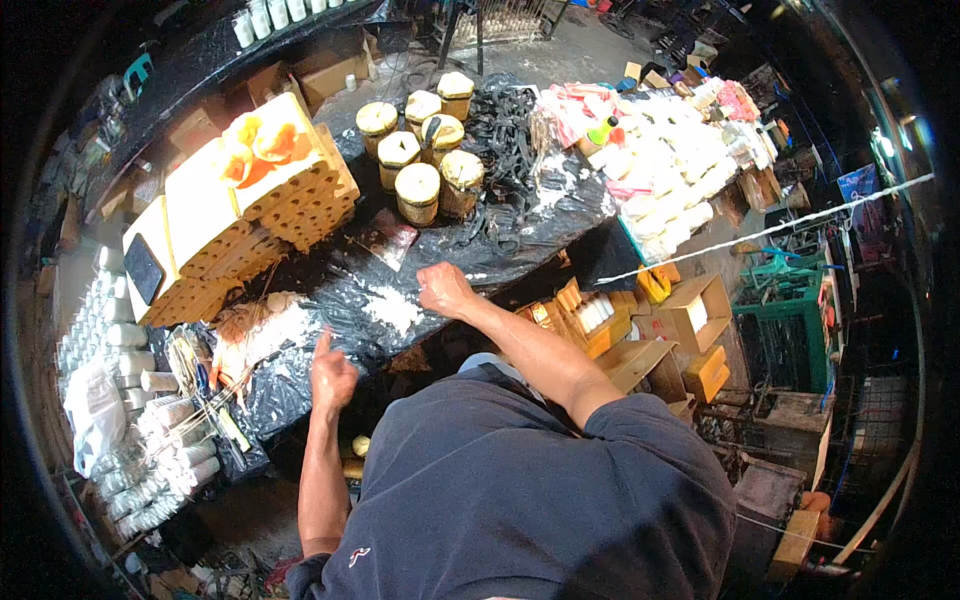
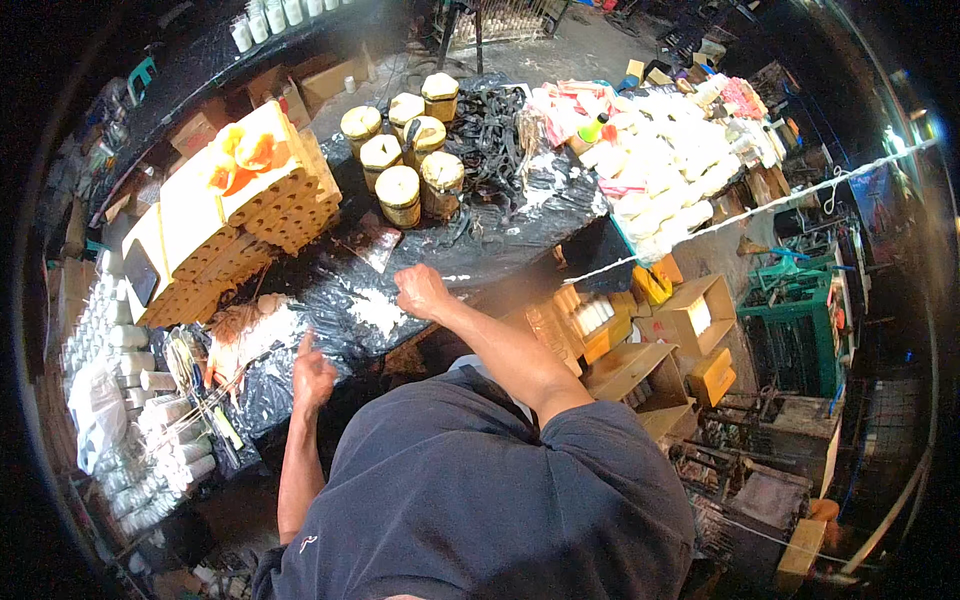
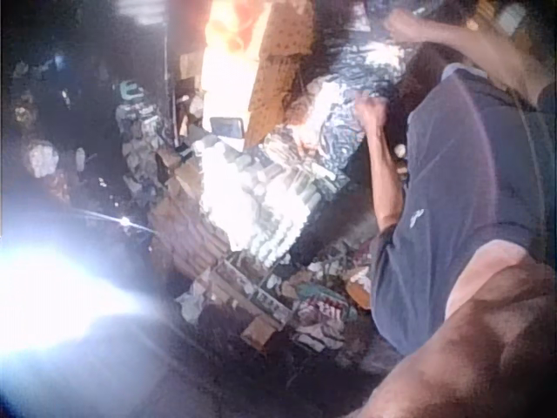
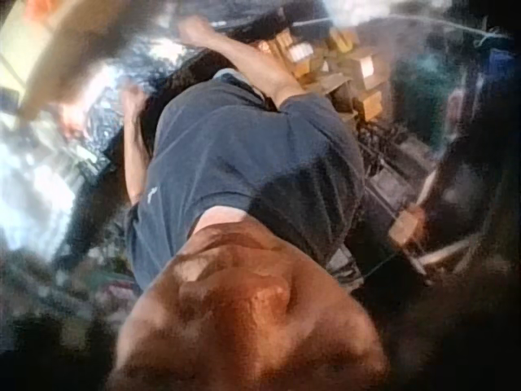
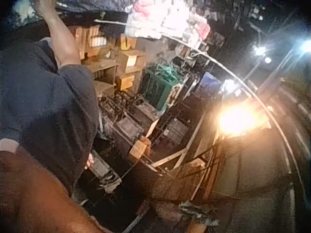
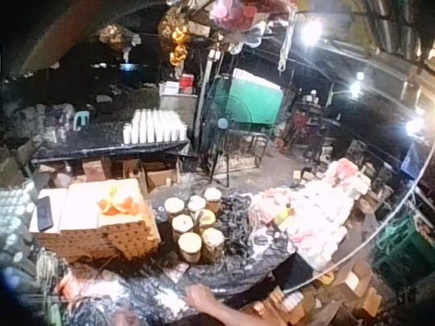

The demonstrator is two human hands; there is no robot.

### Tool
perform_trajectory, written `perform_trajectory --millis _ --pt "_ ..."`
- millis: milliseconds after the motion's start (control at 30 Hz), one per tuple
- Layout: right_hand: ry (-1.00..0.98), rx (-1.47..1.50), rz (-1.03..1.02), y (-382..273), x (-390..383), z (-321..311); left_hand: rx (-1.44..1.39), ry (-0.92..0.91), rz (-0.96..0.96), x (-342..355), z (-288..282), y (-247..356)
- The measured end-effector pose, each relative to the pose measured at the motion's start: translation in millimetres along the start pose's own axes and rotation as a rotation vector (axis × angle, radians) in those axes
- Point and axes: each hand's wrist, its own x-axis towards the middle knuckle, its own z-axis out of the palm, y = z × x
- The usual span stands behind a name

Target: The person repeatedly picks up cylindrical items, splits them in half, and places them into a bucket. They then wipe the table surface with a cloth and continue handling the items.

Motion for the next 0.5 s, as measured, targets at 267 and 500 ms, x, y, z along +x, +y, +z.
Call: perform_trajectory --millis 267,500 --pt "-0.287 0.169 -0.275 54.8 -17.0 -28.9 -0.284 -0.372 -0.093 63.7 12.1 129.2" --pt "-0.355 0.095 -0.215 65.7 -18.1 -35.8 -0.224 -0.492 -0.180 55.3 41.0 148.8"
